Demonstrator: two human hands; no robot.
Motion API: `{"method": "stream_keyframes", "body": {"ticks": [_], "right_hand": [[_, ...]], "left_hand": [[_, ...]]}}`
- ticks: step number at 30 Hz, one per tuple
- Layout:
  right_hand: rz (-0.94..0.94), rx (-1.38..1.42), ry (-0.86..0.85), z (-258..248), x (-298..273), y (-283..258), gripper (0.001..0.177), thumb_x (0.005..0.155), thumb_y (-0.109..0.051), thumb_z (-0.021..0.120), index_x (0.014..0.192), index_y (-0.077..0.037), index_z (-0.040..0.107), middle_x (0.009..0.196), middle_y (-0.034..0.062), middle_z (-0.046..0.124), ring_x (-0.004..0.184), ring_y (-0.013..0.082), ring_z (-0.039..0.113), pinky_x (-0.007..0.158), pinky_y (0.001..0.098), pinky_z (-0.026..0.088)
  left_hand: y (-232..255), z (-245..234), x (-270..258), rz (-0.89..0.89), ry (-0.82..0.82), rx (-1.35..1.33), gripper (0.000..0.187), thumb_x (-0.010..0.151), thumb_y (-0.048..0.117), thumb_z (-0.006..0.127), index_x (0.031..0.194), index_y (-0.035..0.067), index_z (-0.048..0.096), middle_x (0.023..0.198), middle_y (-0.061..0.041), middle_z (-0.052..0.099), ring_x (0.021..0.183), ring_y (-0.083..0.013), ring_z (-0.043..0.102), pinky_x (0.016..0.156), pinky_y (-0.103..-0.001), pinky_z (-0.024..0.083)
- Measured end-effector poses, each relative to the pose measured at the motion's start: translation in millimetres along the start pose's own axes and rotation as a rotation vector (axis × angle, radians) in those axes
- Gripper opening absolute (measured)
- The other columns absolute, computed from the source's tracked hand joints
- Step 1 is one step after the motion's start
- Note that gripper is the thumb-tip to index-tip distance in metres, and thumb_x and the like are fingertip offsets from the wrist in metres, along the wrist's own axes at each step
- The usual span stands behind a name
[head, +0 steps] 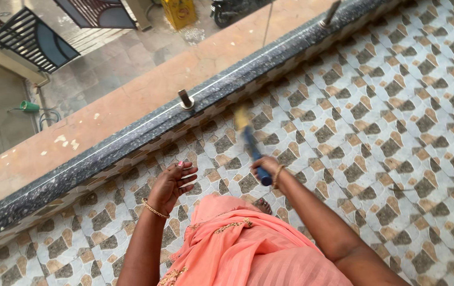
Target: The person sweeps a tiled balcony floor using a small hand broom, gathering debris along the edges and near the railing.
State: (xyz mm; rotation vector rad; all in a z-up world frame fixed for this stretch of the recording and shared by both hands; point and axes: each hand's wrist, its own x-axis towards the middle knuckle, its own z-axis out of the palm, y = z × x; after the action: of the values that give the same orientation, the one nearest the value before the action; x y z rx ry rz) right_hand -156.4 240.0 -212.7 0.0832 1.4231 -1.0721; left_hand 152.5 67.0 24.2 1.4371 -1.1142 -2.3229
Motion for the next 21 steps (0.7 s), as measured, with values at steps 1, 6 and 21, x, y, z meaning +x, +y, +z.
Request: {"method": "stream_keyframes", "body": {"ticks": [1,6,21], "right_hand": [[0.017,0.000,-0.063,4,8,7,0.017,0.085,-0.001,0.069,0.096,0.006,0.059,0.073,0.0142,0.065,0.052,0.0176,0.063,0.042,0.0290,0.053],[0.232,0.100,-0.167,-9,27,16,0.027,0.087,-0.002,0.070,0.107,0.011,0.058,0.084,0.0200,0.071,0.055,0.0175,0.068,0.045,0.0261,0.058],[-0.257,0.067,0.462,-113,14,-1,0.022,0.074,0.007,0.068,0.094,-0.001,0.060,0.071,0.0104,0.066,0.053,0.0194,0.063,0.048,0.0337,0.054]], "left_hand": [[3,10,5,0.003,-0.015,0.025,0.030,0.104,0.031,0.051,0.119,0.007,0.062,0.114,-0.009,0.075,0.102,-0.0204,0.070,0.082,-0.036,0.057],[18,43,20,-0.007,-0.062,0.103,0.028,0.103,0.029,0.052,0.119,0.009,0.064,0.114,-0.007,0.075,0.101,-0.0178,0.070,0.083,-0.035,0.055],[6,79,40,-0.099,-0.010,0.125,0.034,0.102,0.033,0.053,0.125,0.009,0.062,0.115,-0.007,0.073,0.102,-0.0195,0.068,0.082,-0.036,0.056]]}}
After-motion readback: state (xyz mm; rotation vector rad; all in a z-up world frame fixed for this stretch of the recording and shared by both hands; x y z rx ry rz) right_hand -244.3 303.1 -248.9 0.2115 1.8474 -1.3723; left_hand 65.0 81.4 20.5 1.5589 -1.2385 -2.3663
